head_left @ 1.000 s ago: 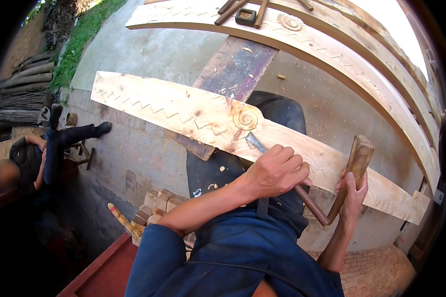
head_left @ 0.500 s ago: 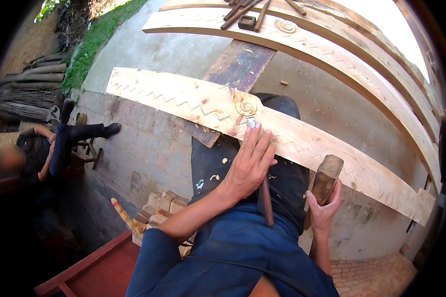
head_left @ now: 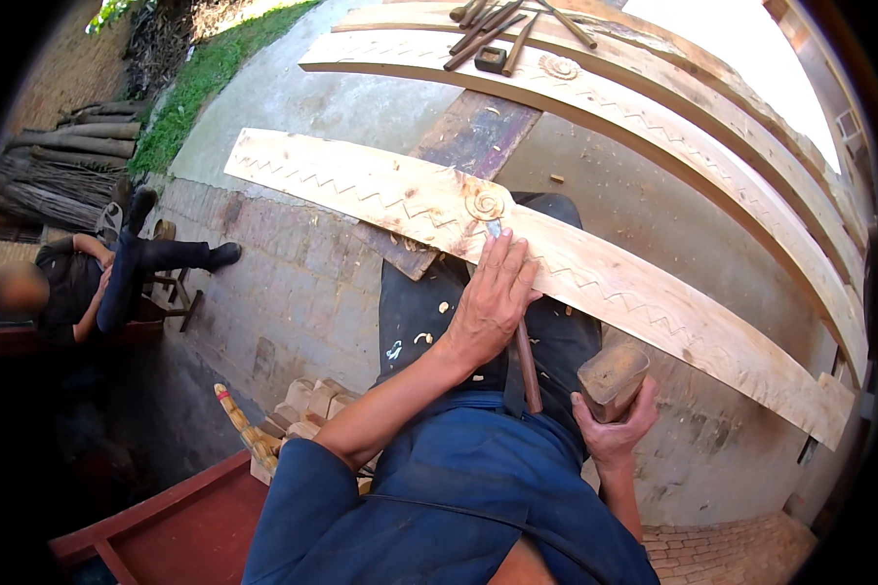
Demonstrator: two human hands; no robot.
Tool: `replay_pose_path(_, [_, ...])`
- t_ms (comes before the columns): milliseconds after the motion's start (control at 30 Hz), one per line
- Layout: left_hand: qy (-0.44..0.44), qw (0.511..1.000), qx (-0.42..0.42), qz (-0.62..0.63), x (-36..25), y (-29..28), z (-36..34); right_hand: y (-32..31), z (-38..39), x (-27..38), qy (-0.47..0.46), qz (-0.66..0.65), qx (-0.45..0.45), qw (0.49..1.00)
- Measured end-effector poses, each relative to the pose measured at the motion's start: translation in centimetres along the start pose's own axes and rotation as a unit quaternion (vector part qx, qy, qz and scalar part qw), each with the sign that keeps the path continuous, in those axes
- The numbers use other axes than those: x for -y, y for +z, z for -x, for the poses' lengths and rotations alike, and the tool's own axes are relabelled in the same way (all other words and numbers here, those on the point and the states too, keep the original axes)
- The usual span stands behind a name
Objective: The person carves a decorative pattern into a long wooden plank using a chisel and a wooden mallet. They repeatedly strike the chisel to deepen the design, occasionally switching tools and clearing wood shavings from the surface.
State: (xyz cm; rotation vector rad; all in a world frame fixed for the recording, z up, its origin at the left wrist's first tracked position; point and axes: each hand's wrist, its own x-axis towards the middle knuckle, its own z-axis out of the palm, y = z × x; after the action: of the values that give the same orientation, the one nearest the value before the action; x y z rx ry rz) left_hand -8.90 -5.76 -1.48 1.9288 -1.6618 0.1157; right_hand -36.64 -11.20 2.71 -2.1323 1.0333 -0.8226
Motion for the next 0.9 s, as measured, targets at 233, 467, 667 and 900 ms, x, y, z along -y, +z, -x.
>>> replay_pose_path(233, [0.000,1.000,-0.006,0.000,0.0,0.1,0.1,0.0,0.7,-0.4,-0.034,0.012,-0.002,0.999])
replay_pose_path(467, [-0.032,0.998,-0.033,0.035,-0.3,-0.2,-0.5,-0.2,0.7,-0.5,-0.075,0.041,-0.018,0.996])
replay_pose_path(667, [-0.003,0.999,-0.001,-0.045,-0.5,-0.3,-0.6,-1.3,1.3,-1.3,-0.198,0.034,-0.020,0.979])
replay_pose_path(900, [0.022,0.998,0.008,-0.061,0.0,-0.3,-0.4,-0.8,0.8,-0.3,-0.227,0.079,-0.018,0.970])
